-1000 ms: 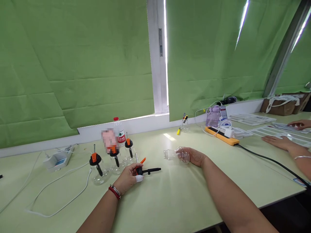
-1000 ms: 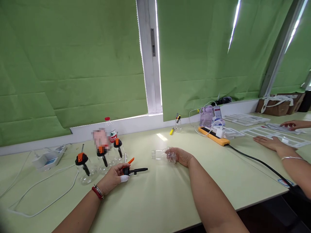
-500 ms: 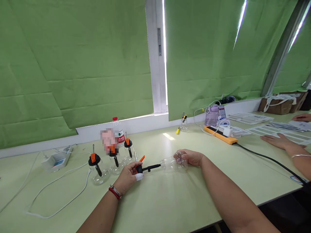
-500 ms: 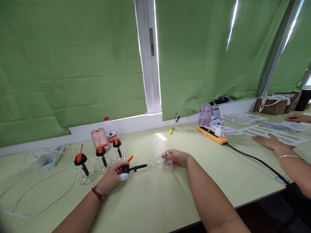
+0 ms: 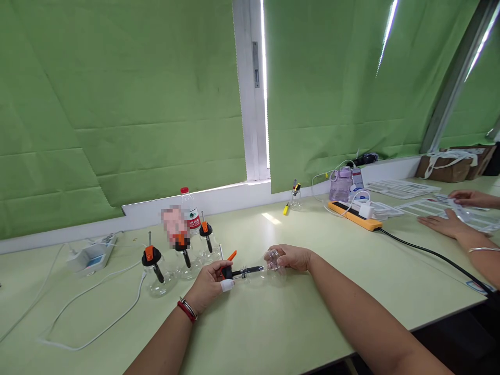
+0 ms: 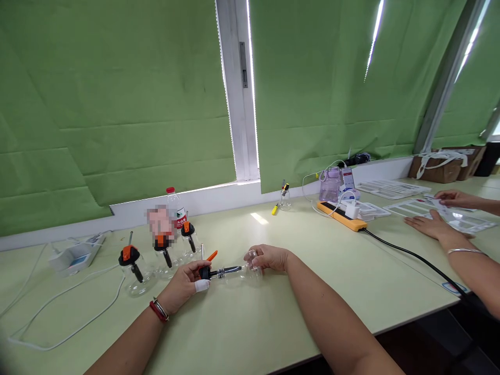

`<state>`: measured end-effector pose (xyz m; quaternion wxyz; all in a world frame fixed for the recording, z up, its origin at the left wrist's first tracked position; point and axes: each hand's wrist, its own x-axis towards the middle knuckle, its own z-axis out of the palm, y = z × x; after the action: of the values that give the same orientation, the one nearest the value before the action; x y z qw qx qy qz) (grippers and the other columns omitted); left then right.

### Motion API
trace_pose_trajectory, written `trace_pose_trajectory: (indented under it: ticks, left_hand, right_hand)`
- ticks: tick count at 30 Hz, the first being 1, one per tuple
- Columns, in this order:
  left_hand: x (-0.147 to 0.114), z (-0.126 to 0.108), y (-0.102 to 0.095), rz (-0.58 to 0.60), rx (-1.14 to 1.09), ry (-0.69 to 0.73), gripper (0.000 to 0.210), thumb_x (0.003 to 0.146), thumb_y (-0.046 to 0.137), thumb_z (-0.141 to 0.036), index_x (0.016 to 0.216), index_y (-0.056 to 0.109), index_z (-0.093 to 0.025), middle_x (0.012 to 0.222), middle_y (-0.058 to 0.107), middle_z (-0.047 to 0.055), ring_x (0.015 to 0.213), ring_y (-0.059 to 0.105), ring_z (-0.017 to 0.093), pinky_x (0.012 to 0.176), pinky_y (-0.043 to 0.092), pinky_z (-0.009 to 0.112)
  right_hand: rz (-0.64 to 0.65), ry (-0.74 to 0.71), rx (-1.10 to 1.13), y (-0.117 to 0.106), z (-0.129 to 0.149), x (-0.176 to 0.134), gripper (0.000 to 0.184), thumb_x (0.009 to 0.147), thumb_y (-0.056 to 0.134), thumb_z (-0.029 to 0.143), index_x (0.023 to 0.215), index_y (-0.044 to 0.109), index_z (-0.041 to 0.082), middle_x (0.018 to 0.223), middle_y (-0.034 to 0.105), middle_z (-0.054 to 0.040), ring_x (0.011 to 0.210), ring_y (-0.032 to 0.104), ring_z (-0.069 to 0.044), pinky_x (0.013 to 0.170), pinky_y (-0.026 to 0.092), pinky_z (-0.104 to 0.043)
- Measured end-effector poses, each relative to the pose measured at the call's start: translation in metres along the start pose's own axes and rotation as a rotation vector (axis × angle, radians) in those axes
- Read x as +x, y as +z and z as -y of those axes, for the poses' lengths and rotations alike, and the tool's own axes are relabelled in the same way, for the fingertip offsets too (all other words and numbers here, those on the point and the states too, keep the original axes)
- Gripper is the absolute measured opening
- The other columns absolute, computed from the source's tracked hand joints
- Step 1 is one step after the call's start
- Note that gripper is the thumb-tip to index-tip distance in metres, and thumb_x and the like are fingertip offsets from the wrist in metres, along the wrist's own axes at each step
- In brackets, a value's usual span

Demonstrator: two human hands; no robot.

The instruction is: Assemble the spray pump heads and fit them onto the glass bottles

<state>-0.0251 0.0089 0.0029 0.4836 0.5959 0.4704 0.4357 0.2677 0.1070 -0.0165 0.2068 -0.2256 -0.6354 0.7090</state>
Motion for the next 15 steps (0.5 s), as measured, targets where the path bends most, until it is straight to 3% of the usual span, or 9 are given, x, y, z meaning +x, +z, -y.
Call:
trace_pose_trajectory:
  ticks: [15]
  left_hand:
    - [0.000,0.000,0.003,0.038,-0.033,0.005,0.046,0.056,0.077,-0.015,0.100,0.064,-0.016,0.090,0.063,0.004,0.082,0.060,0.017,0.076,0.047,0.030]
  right_hand:
    - [-0.009,-0.036,-0.006,0.021,0.003,0.009,0.048,0.059,0.076,0.040,0.095,0.058,0.013,0.085,0.059,-0.0031,0.074,0.056,-0.013,0.062,0.044,-0.023]
